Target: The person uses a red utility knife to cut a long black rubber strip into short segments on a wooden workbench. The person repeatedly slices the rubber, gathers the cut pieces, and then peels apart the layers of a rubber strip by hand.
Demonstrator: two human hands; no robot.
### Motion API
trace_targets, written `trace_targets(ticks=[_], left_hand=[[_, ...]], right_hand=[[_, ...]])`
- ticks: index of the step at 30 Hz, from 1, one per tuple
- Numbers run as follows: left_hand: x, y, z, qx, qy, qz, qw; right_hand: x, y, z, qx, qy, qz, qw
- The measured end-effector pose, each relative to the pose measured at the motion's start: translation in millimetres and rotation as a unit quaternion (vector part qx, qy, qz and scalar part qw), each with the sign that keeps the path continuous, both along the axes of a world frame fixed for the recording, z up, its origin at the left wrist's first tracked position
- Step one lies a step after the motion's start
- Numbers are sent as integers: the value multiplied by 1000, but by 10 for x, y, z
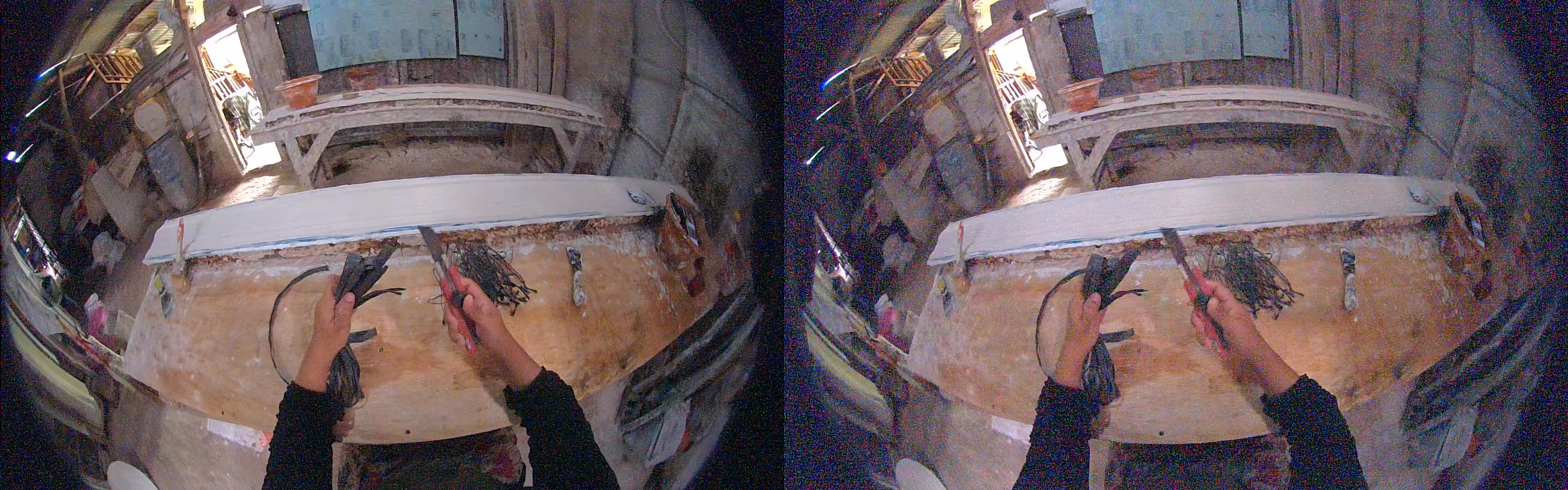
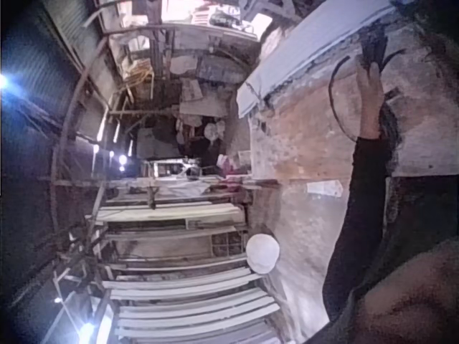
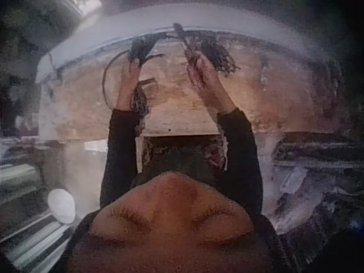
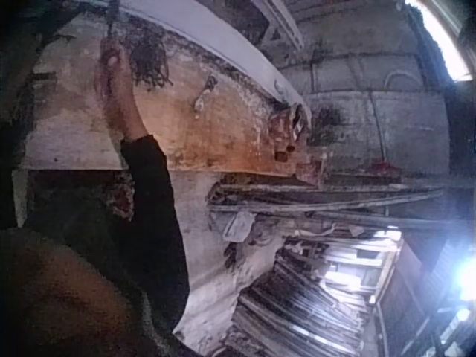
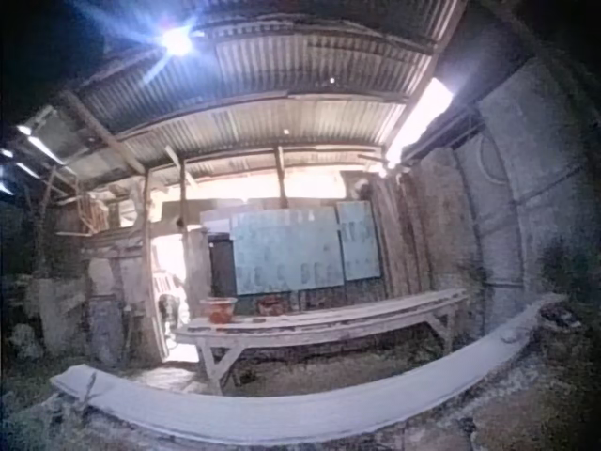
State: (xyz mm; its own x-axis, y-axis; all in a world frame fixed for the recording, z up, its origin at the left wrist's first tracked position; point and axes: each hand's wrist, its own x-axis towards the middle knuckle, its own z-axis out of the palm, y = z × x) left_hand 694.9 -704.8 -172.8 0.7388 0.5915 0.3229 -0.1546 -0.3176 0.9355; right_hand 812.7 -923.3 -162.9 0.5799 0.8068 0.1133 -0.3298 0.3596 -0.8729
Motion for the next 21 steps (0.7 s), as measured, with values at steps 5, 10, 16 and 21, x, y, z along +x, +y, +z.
trace_targets(ticks=[5,10,16,21], left_hand=[[5,-56,169,107,-24,13,994],[-4,-50,171,20,-44,-7,999],[-4,-3,107,-4,7,-11,1000],[-20,-64,148,-117,13,-30,993]], right_hand=[[-96,-34,10,-52,-71,49,995],[-122,-16,-16,-75,-151,45,985],[-119,1,-16,-86,-439,-110,888],[-133,-30,52,-177,-506,-215,816]])
